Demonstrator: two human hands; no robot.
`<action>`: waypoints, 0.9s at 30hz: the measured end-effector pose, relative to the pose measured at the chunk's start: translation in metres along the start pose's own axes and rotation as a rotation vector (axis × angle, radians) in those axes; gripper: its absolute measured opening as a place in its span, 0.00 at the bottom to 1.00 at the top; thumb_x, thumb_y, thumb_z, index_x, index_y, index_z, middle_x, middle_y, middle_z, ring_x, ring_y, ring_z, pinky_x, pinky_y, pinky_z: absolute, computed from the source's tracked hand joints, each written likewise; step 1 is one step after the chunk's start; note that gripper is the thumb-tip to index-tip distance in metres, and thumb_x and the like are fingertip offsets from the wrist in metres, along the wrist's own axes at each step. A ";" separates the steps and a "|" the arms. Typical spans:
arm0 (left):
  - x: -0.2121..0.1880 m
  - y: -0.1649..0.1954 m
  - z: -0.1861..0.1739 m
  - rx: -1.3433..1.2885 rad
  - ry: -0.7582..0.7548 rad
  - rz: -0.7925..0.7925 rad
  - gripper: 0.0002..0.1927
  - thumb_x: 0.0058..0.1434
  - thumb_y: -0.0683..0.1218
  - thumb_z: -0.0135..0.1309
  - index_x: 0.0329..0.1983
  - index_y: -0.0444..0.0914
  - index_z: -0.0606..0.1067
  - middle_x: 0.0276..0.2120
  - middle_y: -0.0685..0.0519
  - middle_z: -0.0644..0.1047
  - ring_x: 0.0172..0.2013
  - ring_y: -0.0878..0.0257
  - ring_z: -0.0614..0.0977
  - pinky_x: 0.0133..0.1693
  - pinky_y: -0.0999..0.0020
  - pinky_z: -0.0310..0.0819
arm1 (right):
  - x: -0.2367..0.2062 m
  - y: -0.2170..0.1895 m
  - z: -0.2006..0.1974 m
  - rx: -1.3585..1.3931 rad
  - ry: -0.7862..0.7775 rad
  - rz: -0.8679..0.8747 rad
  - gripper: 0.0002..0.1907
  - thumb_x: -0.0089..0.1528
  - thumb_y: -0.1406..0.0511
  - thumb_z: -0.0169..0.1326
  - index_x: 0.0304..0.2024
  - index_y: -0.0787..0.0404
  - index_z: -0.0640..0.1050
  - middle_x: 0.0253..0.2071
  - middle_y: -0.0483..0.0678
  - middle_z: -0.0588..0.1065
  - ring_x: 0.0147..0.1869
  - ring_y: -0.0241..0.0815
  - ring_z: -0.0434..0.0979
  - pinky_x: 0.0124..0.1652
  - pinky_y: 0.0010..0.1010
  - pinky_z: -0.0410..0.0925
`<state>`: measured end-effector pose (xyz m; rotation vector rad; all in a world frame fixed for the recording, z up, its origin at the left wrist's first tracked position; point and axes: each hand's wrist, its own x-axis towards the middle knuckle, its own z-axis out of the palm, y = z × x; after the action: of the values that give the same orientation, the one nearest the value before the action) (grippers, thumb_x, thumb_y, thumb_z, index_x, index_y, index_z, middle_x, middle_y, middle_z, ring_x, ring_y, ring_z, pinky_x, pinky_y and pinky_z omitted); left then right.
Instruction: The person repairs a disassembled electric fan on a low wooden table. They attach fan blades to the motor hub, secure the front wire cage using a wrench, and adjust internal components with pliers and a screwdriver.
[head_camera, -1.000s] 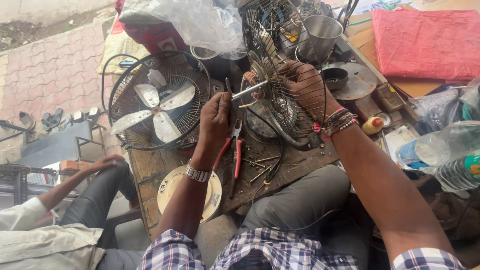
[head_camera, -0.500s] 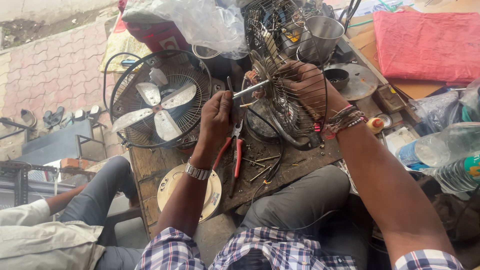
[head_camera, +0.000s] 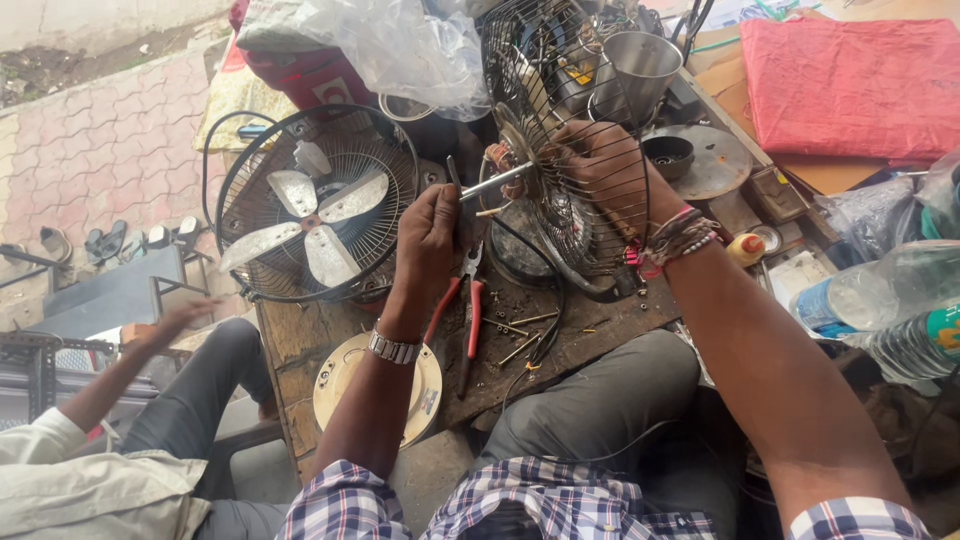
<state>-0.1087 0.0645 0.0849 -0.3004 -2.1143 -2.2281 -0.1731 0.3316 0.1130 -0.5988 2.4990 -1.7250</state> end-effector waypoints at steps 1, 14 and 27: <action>0.000 0.000 0.000 -0.011 0.005 -0.011 0.19 0.76 0.54 0.42 0.32 0.39 0.71 0.19 0.61 0.69 0.17 0.75 0.65 0.19 0.77 0.57 | 0.000 -0.007 0.001 -0.035 0.005 0.011 0.09 0.69 0.64 0.57 0.45 0.65 0.81 0.36 0.44 0.80 0.40 0.27 0.74 0.40 0.22 0.69; 0.002 -0.008 -0.005 0.024 -0.006 0.006 0.19 0.76 0.53 0.42 0.32 0.39 0.71 0.18 0.61 0.69 0.17 0.75 0.65 0.19 0.78 0.57 | -0.012 -0.006 -0.010 0.151 0.217 0.112 0.12 0.61 0.68 0.62 0.47 0.65 0.81 0.39 0.44 0.82 0.38 0.30 0.80 0.36 0.22 0.74; -0.011 -0.016 -0.011 -0.326 -0.062 -0.059 0.15 0.78 0.49 0.44 0.48 0.32 0.74 0.28 0.51 0.80 0.24 0.69 0.79 0.24 0.77 0.70 | -0.179 0.160 0.007 -0.528 0.591 0.279 0.09 0.61 0.65 0.65 0.43 0.61 0.85 0.41 0.55 0.82 0.43 0.51 0.83 0.45 0.37 0.73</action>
<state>-0.1023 0.0539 0.0667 -0.3289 -1.8000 -2.6288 -0.0515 0.4345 -0.0673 0.3094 3.2618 -1.2652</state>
